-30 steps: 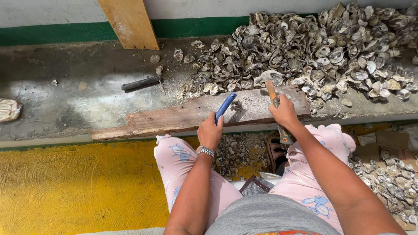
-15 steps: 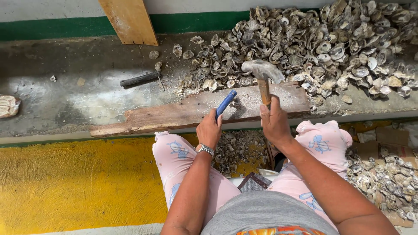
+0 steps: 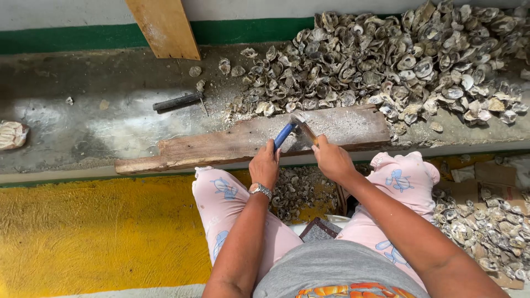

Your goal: Shucking oysters using a shucking knife and a hammer.

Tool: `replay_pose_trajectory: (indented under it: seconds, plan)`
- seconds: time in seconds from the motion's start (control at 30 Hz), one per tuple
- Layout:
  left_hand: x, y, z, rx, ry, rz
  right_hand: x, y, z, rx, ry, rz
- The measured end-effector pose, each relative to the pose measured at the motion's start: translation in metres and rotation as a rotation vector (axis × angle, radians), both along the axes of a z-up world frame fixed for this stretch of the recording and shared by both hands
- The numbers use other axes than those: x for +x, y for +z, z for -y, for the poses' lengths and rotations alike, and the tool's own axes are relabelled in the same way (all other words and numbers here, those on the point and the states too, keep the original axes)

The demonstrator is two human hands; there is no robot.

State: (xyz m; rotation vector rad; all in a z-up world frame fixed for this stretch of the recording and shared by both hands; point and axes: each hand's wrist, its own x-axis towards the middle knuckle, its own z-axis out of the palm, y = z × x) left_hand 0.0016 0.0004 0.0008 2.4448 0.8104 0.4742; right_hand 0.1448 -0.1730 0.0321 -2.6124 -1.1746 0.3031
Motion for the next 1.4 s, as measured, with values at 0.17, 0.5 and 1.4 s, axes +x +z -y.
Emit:
replay_pose_trajectory:
  seconds: [0.17,0.5,1.4]
  plan:
    - [0.000,-0.011,0.002,-0.178,0.060,0.011,0.022,0.008,-0.012,-0.031,-0.283,-0.296]
    - [0.006,0.007,-0.005,-0.283,-0.065,0.040,0.095,-0.072,0.006,0.134,-0.252,0.464]
    - [0.024,-0.036,-0.004,-0.505,0.172,0.503,0.077,-0.045,-0.008,0.477,-0.370,-0.295]
